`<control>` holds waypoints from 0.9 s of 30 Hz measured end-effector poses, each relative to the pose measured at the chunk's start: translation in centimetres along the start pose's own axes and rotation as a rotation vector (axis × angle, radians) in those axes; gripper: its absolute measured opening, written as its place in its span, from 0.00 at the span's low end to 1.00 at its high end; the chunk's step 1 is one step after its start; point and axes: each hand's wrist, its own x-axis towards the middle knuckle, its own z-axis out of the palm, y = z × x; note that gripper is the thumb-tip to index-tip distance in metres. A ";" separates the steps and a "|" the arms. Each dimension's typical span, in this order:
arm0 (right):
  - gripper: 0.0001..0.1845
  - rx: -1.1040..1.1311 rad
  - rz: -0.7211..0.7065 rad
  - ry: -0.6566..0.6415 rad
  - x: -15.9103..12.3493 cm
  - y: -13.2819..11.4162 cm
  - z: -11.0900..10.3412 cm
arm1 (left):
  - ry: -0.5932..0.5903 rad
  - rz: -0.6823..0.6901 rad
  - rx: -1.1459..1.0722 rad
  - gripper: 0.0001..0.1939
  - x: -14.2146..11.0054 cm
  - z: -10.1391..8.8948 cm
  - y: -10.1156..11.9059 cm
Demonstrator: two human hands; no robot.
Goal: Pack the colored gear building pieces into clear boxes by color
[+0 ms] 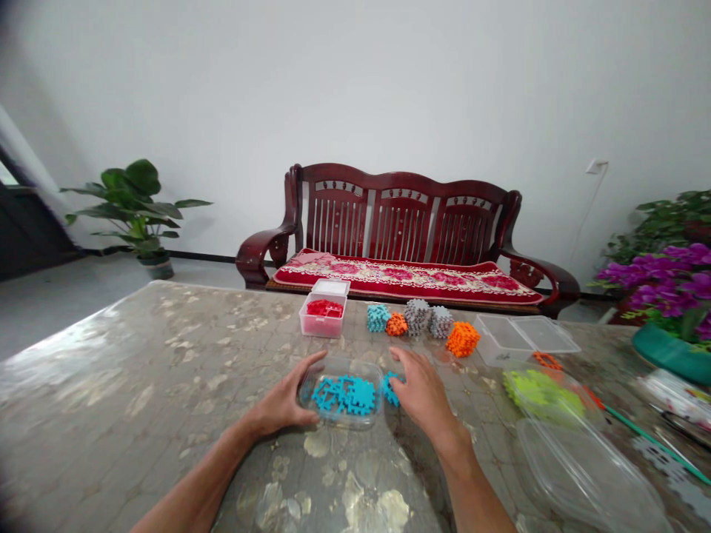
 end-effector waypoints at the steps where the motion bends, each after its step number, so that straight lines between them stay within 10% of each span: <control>1: 0.33 -0.031 0.030 -0.013 -0.1 0.4 0.0 | 0.000 0.000 -0.002 0.57 0.0 0.0 -0.1; 10: 0.37 -0.324 0.063 -0.219 -1.0 0.1 1.4 | -0.013 -0.009 -0.018 0.57 0.0 -0.1 -0.2; 27: 0.31 0.069 -0.051 0.043 -0.7 -2.2 -1.5 | -0.011 0.011 -0.024 0.57 0.1 0.2 -0.3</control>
